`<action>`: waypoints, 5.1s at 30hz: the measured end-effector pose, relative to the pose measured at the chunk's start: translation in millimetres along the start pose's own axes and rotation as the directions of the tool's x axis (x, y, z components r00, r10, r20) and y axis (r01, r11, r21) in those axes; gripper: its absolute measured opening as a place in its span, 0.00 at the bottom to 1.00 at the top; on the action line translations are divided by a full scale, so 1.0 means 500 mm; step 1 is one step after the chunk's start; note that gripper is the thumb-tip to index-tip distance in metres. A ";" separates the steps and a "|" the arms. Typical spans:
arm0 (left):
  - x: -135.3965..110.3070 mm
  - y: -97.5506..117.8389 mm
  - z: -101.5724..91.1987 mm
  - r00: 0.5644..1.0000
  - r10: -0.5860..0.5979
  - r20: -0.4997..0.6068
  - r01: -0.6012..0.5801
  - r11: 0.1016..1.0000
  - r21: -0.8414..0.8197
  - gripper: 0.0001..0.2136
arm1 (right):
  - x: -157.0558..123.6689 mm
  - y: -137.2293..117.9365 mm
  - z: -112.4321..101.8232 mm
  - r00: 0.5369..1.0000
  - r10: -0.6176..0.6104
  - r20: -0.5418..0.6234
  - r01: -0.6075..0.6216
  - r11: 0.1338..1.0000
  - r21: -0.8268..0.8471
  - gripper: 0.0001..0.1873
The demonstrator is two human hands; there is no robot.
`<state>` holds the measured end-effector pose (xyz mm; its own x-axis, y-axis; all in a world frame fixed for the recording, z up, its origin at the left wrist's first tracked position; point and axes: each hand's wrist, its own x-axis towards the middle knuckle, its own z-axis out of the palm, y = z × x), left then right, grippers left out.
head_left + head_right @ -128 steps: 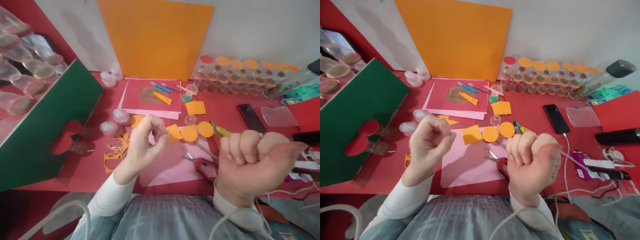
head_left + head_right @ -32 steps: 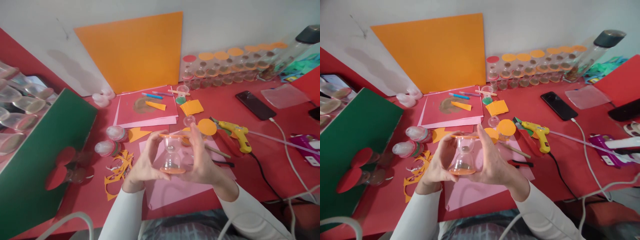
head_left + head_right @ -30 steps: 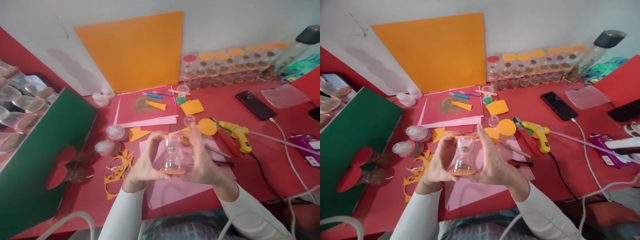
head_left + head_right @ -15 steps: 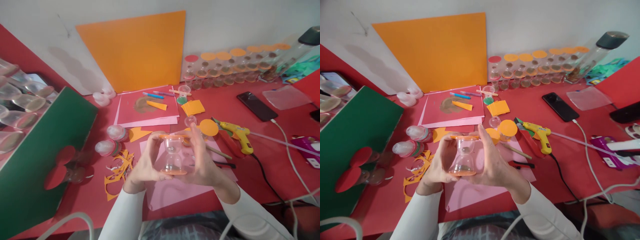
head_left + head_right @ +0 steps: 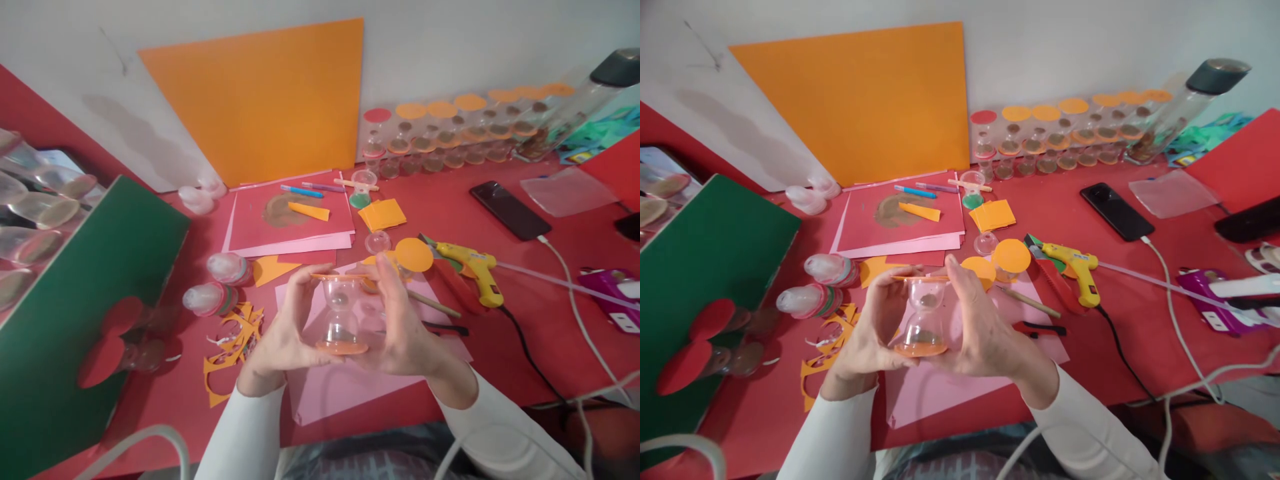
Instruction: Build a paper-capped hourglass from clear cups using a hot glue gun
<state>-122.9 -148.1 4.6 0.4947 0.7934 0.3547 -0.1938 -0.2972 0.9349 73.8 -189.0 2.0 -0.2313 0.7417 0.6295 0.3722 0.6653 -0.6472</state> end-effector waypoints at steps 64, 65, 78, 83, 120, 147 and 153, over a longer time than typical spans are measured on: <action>0.000 -0.004 -0.021 0.982 -0.184 0.043 0.188 0.970 -0.152 0.45 | 0.022 -0.018 -0.020 0.984 0.174 0.039 -0.178 0.978 0.112 0.63; 0.000 -0.003 -0.022 0.979 -0.197 0.048 0.202 0.969 -0.145 0.44 | 0.022 -0.019 -0.022 0.982 0.182 0.051 -0.186 0.977 0.103 0.63; 0.007 0.003 0.021 0.965 -0.238 -0.107 0.184 0.913 -0.365 0.39 | 0.014 -0.015 -0.015 0.979 0.191 0.077 -0.194 0.980 0.032 0.73; 0.011 -0.010 0.009 0.978 -0.207 -0.012 0.191 0.923 -0.335 0.40 | 0.015 -0.021 -0.015 0.979 0.200 0.033 -0.201 0.979 0.032 0.72; 0.008 -0.002 0.033 0.951 -0.229 -0.207 0.126 0.900 -0.418 0.45 | 0.009 -0.019 0.001 0.955 0.290 0.052 -0.295 0.945 0.143 0.70; 0.012 0.033 0.039 0.933 -0.279 -0.229 0.178 0.907 -0.381 0.42 | 0.021 -0.028 -0.021 0.959 0.268 0.093 -0.277 0.955 0.109 0.61; 0.005 0.028 0.049 0.893 -0.365 -0.263 0.164 0.808 -0.565 0.41 | 0.018 -0.024 -0.011 0.948 0.309 0.077 -0.318 0.913 0.256 0.66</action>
<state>-103.5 -163.5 18.5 0.2900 0.9567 -0.0266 -0.5541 0.1905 0.8104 72.4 -190.5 17.9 -0.1733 0.9151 0.3640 0.1831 0.3931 -0.9011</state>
